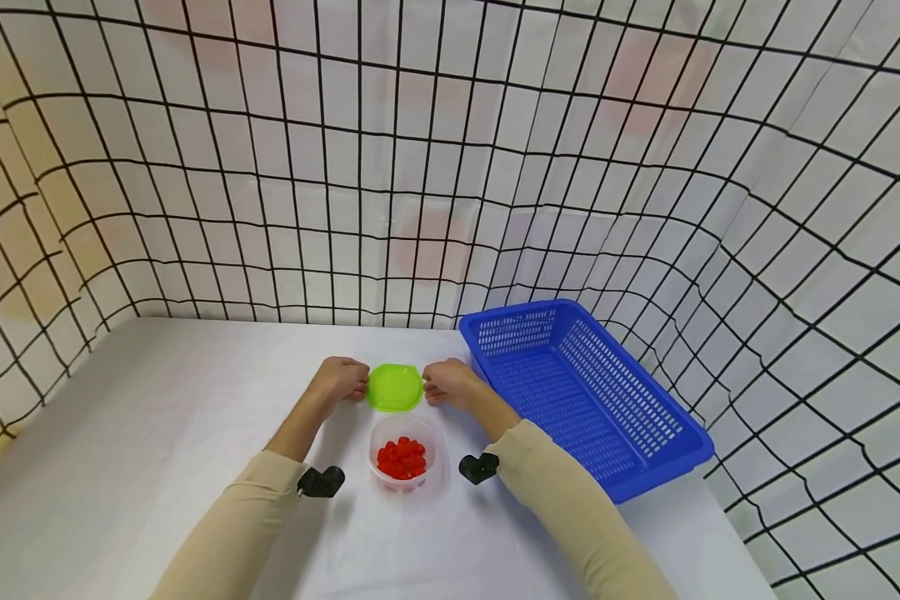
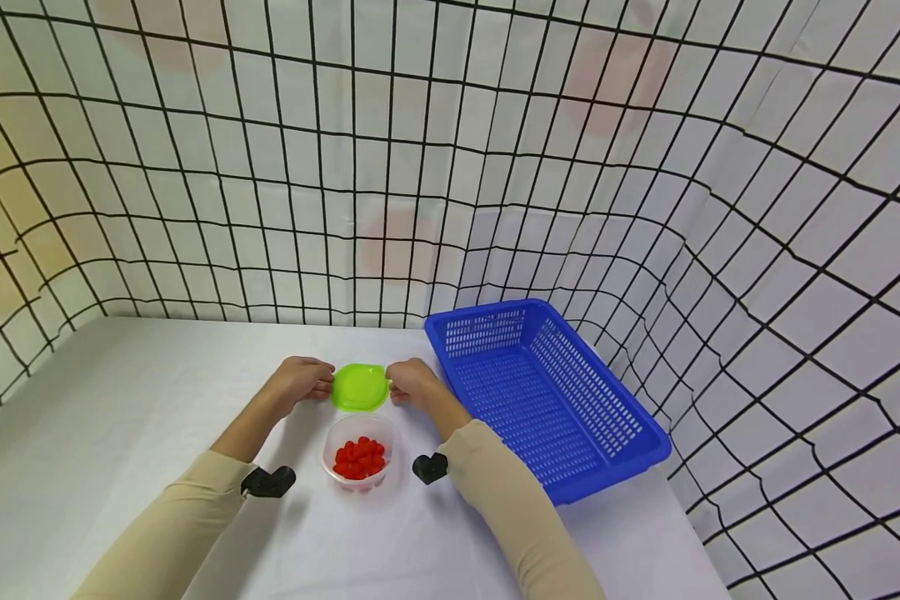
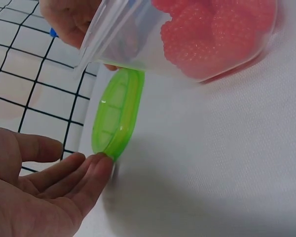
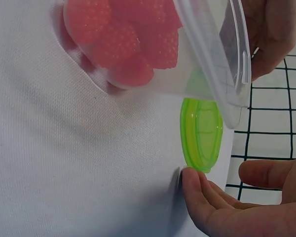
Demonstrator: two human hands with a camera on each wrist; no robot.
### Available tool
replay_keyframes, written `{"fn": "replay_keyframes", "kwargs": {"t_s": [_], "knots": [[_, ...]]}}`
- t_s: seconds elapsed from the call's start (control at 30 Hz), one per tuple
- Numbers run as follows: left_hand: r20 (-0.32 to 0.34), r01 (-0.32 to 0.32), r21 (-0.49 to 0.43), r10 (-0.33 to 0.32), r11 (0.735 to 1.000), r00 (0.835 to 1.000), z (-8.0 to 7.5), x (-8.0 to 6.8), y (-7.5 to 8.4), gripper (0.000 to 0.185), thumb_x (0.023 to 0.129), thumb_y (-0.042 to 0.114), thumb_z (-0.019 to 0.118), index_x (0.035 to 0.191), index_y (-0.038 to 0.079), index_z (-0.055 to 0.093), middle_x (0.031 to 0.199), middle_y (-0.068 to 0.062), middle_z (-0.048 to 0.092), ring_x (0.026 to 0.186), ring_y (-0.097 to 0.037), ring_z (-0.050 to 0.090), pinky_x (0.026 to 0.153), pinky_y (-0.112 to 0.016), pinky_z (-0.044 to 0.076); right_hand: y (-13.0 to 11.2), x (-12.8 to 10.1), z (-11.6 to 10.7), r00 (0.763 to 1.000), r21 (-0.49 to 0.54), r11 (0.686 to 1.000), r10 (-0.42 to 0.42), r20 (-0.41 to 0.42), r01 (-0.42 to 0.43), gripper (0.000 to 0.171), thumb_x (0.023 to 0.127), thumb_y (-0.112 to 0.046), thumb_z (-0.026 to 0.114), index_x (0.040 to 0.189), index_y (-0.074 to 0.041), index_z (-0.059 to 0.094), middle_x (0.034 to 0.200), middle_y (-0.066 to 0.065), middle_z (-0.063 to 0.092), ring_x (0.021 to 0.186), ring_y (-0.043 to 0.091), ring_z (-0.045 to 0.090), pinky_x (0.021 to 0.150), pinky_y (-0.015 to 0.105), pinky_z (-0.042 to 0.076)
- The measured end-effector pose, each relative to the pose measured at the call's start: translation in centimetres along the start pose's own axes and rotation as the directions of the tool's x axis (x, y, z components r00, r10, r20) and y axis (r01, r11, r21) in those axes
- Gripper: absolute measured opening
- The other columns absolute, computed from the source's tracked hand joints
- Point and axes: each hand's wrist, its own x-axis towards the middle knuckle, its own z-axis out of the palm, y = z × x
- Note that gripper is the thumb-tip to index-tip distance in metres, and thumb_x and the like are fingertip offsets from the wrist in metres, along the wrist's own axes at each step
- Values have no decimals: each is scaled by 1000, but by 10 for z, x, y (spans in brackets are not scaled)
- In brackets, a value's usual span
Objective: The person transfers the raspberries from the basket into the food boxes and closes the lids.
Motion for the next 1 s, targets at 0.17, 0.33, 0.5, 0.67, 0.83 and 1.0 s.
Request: {"fn": "replay_keyframes", "kwargs": {"t_s": [0.17, 0.33, 0.5, 0.67, 0.83, 1.0], "knots": [[-5, 7, -6, -7, 1000, 1000, -1, 1, -2, 37, 100, 13, 54, 129, -11, 60, 111, -21, 66, 86, -21, 68, 90, -34, 61, 0, 0, 2, 1000, 3, 1000, -5, 0, 5, 46, 98, -9, 56, 139, 10, 46, 118, 22, 62, 94, 26, 63, 98, 36, 58], [2, 12, -24, -12, 1000, 1000, 0, 2, -5, 37, 100, 13, 54, 127, -12, 61, 105, -18, 68, 80, -17, 67, 84, -31, 62, 1, -1, 3, 1000, 9, 1000, -9, -5, 9, 47, 98, -8, 55, 140, 10, 43, 121, 24, 60, 96, 28, 62, 100, 37, 57], [7, 6, -60, -6, 998, 1000, 0, 1, -6, 37, 100, 13, 54, 126, -13, 60, 101, -17, 68, 76, -15, 67, 81, -29, 62, 2, -1, 5, 1000, 13, 1000, -25, -14, 26, 49, 97, -8, 56, 140, 11, 42, 116, 22, 59, 96, 27, 61, 101, 38, 57], [12, 11, -107, -9, 994, 1000, -1, -1, -6, 38, 101, 13, 54, 128, -14, 58, 105, -19, 69, 79, -16, 68, 84, -31, 62, 2, -2, 7, 999, 30, 999, -43, -6, 43, 54, 96, -8, 56, 143, 12, 38, 115, 20, 56, 101, 28, 60, 103, 39, 55], [-1, 18, -130, -18, 991, 1000, -2, 0, -6, 39, 101, 13, 55, 129, -14, 58, 105, -18, 68, 79, -16, 68, 83, -30, 62, 0, -4, 10, 998, 23, 998, -56, 3, 56, 55, 95, -9, 57, 142, 12, 38, 118, 19, 54, 107, 30, 57, 106, 40, 53], [-15, 19, -181, -22, 983, 1000, -1, 0, -6, 39, 100, 12, 56, 130, -14, 58, 109, -20, 67, 83, -17, 69, 86, -31, 62, -3, -7, 12, 998, 34, 998, -59, 9, 59, 59, 96, -11, 57, 145, 12, 33, 126, 22, 51, 112, 32, 56, 108, 42, 52]]}}
